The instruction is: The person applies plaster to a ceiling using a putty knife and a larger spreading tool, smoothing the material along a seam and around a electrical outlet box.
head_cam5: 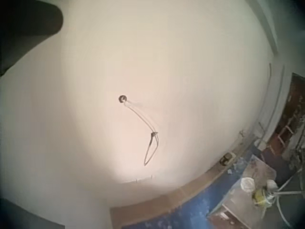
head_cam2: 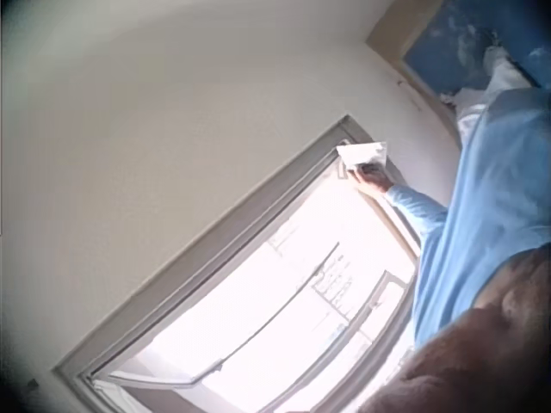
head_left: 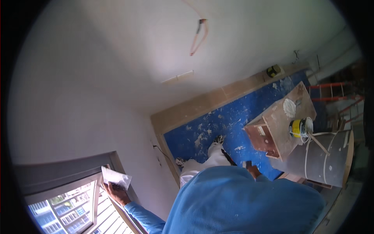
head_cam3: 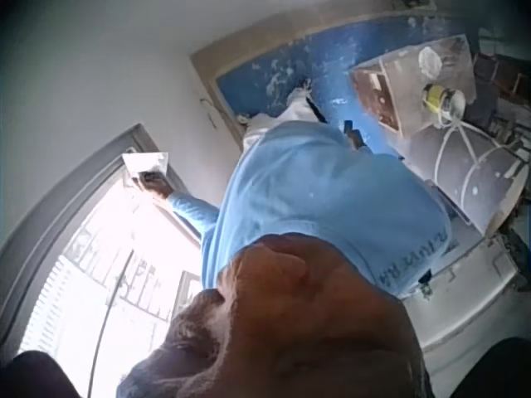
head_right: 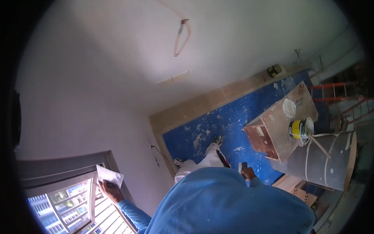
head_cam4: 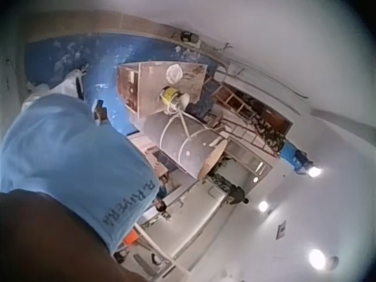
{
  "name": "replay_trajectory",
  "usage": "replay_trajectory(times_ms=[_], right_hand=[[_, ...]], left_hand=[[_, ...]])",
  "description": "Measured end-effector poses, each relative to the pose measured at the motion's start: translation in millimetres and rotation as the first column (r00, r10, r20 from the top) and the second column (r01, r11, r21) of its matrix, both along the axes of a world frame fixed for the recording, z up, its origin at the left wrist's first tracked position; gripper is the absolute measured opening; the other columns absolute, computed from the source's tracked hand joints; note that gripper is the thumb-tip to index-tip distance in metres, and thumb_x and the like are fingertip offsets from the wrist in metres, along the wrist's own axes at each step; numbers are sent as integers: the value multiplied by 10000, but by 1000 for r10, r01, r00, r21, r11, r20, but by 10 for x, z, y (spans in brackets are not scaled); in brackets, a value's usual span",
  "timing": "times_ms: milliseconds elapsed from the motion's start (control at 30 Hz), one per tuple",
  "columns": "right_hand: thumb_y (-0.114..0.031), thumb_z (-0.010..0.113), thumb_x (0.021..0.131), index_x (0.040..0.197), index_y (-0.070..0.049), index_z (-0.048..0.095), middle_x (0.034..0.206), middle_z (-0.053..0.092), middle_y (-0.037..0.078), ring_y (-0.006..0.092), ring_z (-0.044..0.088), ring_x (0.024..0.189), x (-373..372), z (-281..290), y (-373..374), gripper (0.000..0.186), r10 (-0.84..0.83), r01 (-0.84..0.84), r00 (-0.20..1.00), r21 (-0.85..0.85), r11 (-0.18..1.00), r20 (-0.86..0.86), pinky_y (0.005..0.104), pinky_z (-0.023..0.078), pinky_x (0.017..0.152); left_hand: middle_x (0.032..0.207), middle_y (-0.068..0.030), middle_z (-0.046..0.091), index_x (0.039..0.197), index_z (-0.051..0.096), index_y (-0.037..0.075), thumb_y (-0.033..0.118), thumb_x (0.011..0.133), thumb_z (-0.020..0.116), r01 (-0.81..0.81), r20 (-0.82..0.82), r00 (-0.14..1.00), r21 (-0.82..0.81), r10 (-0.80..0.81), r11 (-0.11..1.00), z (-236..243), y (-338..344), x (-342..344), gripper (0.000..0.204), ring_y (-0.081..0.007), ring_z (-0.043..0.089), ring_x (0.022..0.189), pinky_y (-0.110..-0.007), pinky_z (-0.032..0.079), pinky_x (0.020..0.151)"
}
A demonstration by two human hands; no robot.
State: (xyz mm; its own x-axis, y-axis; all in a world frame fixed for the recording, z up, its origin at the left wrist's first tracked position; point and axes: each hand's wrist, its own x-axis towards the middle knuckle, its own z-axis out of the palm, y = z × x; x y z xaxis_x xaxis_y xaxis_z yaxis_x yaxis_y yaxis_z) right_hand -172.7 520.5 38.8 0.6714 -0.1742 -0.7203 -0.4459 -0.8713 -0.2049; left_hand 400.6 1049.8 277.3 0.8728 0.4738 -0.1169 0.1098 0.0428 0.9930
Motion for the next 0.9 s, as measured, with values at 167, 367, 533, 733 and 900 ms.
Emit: replay_trajectory(times_ms=[167,367,533,733,900], right_hand=[[-229,760,723,777,133,669,664,655,116,152,601,621,793,34,-737,377,-997,876,22,478,56,76,366,457,532],[-168,660,744,883,72,715,767,685,98,185,641,692,971,278,-1833,283,-984,620,-176,779,-89,27,353,489,627],[-119,706,681,804,74,705,727,672,78,171,626,654,878,238,-2173,229,-988,701,-146,711,-66,52,352,469,572],[-139,721,806,898,67,715,759,673,67,146,605,631,748,279,-2352,226,-966,633,-257,757,-161,9,338,468,574],[-220,743,807,869,12,723,712,656,32,133,607,669,720,241,-2851,242,-831,420,-550,889,-184,88,324,474,586]], left_hand=[[906,-84,624,1157,628,-1,284,907,556,-100,65,992,-77,105,992,33,-417,19,387,-226,619,789,-367,512,710],[916,-43,662,980,640,33,186,915,579,480,-86,815,-454,-573,751,-923,-2006,-668,177,-171,637,843,-308,531,716],[1190,-154,613,1319,497,30,89,913,544,621,-129,544,-603,-829,501,-1365,-4475,-895,413,-299,636,1036,-465,546,861],[1144,-146,635,1318,480,-16,88,931,521,791,-166,-17,-605,-986,88,-1126,-6685,-1242,403,-279,673,969,-415,586,800],[1016,-135,681,1196,572,-24,86,928,530,829,-122,-262,-535,-957,-159,-1055,-7924,-1602,293,-246,687,859,-369,582,772]])
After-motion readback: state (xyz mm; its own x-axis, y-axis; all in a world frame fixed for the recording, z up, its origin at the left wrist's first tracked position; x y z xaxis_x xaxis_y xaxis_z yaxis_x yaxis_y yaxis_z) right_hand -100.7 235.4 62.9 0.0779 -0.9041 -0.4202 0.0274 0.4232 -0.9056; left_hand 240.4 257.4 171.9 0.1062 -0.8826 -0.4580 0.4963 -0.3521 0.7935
